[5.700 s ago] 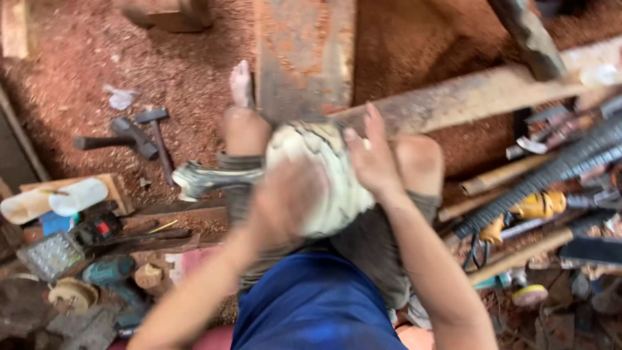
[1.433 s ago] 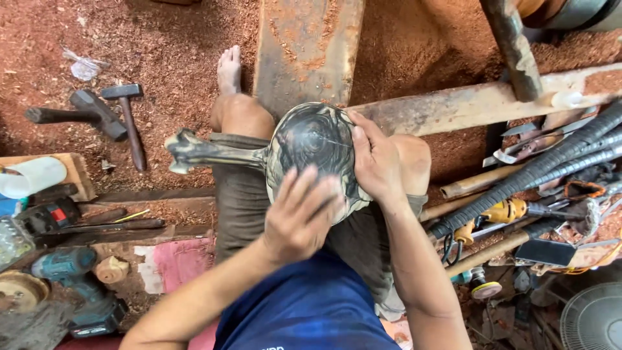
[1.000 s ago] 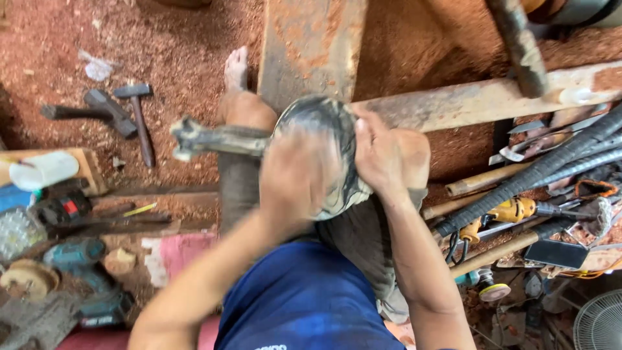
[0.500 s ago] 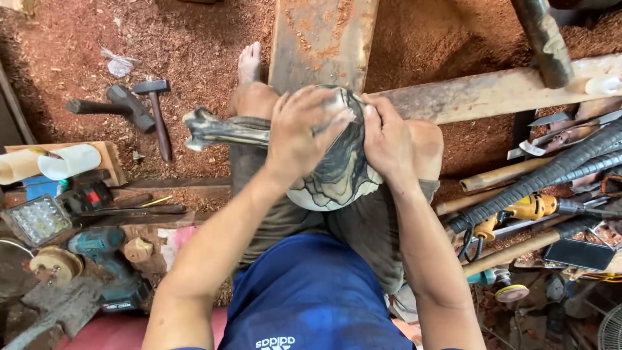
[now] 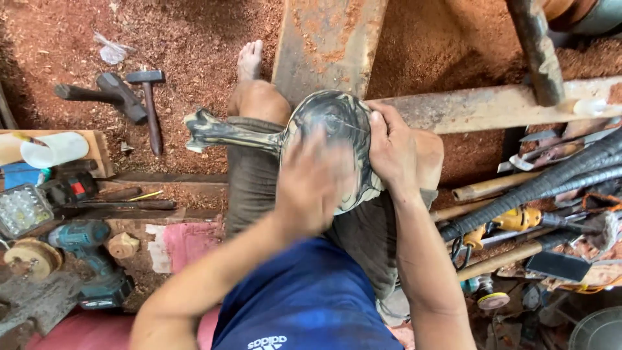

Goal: Sanding a decorated wooden vessel by hand using sandpaper.

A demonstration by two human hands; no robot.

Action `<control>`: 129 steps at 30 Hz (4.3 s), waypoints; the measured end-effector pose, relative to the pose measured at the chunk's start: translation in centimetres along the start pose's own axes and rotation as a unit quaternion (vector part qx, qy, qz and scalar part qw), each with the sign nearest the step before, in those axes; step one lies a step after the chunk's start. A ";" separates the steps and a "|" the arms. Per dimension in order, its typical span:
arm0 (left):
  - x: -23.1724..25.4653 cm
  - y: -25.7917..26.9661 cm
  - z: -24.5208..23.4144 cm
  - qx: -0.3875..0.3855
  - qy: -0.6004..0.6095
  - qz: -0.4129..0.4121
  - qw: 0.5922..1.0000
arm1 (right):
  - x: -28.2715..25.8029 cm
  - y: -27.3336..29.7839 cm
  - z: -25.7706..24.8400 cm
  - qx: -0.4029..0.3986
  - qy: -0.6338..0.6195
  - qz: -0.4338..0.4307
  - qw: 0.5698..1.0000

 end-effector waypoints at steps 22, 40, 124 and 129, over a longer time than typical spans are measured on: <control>-7.7 -5.2 2.0 -0.075 0.114 -0.095 0.986 | 0.3 0.1 -0.4 -0.016 0.021 0.074 0.997; -4.7 0.9 -0.3 0.042 0.078 -0.007 0.996 | -0.3 -0.6 -0.6 -0.028 0.088 0.107 0.990; -1.9 -4.3 0.1 -0.164 -0.058 0.060 0.983 | 0.6 4.2 0.4 0.042 -0.105 -0.084 0.990; 2.1 -1.5 -0.8 -0.228 -0.092 0.143 0.959 | 0.5 2.9 0.1 0.033 -0.223 -0.074 0.972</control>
Point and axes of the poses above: each hand's wrist, its own y-axis away from the middle knuckle, its own z-axis out of the palm, x = y × z, the point moved 1 cm from there along -y, towards the middle knuckle, and after that the axes turned 11 degrees about -z, right-handed, at the moved point
